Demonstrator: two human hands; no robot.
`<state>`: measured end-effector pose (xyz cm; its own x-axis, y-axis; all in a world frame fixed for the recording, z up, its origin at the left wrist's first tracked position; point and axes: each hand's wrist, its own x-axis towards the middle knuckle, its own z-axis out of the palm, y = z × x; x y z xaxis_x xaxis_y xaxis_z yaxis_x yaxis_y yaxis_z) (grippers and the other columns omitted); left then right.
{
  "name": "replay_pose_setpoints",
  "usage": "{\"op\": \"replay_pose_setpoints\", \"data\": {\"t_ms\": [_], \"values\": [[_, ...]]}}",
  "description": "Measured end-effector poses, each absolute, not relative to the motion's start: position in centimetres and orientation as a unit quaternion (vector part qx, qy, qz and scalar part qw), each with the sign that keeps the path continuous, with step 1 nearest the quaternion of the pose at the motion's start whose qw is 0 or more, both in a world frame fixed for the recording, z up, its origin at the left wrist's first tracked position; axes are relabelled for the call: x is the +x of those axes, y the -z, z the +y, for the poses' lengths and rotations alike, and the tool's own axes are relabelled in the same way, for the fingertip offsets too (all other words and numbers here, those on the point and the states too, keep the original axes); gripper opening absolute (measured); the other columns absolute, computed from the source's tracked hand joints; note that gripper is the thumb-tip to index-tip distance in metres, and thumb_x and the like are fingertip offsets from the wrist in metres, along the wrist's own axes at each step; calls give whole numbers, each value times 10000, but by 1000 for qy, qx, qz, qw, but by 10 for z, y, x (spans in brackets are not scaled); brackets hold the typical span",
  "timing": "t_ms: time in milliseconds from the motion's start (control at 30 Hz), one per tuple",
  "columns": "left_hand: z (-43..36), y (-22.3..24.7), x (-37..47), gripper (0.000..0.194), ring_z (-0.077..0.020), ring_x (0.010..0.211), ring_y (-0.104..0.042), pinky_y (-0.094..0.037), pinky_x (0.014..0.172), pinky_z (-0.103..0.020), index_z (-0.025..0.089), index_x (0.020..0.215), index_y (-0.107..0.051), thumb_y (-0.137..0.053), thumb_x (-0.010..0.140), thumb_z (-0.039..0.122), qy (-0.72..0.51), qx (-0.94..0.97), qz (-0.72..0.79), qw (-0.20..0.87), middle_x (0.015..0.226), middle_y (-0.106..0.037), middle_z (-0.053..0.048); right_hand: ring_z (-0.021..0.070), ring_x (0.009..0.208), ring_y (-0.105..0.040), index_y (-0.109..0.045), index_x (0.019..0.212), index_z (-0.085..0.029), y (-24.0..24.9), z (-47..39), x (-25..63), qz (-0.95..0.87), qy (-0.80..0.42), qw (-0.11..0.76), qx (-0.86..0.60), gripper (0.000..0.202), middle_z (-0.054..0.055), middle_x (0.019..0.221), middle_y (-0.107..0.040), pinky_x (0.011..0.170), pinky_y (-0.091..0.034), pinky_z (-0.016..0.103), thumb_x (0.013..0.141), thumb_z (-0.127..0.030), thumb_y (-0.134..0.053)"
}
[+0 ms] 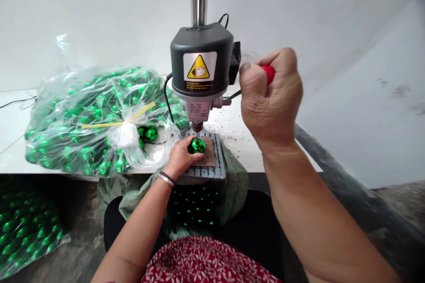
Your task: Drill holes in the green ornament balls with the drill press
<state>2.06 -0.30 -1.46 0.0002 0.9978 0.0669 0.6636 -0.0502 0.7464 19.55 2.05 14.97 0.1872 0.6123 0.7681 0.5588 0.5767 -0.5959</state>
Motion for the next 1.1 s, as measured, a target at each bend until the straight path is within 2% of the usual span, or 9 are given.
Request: {"op": "replay_pose_setpoints", "data": {"t_ms": [267,467,700,900,1100], "values": [[-4,21,21,593,-282,1083,-672,-506,1012,-406,240,1268,-711,-848,692,255,-330,640,640,267,1200,-765,-59,76,649,-477,-456,855,-227,-120,1,197,-628,22,631,-454,175,-18,754,-465,611,-432,233,940,-378,-484],[-4,26,20,587,-279,1083,-673,-516,1000,-399,254,1266,-712,-852,696,266,-337,644,632,270,1194,-768,-50,85,588,-448,-472,812,-239,-104,-8,198,-614,66,642,-454,141,-31,676,-455,575,-417,241,893,-333,-537],[-4,27,20,594,-320,1131,-655,-508,1031,-438,267,1258,-726,-872,683,303,-328,638,645,263,1177,-773,-56,82,542,-476,-506,833,-230,-84,-12,196,-607,122,657,-431,110,-37,657,-529,539,-415,238,901,-308,-544],[-4,27,20,615,-294,1064,-681,-531,990,-416,262,1287,-712,-862,693,308,-329,637,640,277,1144,-782,-56,102,586,-542,-533,881,-243,-65,-12,195,-597,126,661,-436,94,-18,725,-598,549,-436,253,902,-333,-548],[-5,22,20,559,-306,1122,-678,-515,1032,-421,248,1241,-735,-861,697,282,-330,644,633,276,1192,-775,-69,101,596,-546,-513,879,-223,-57,-11,195,-611,138,663,-411,86,-14,710,-571,565,-434,252,896,-305,-532]]}}
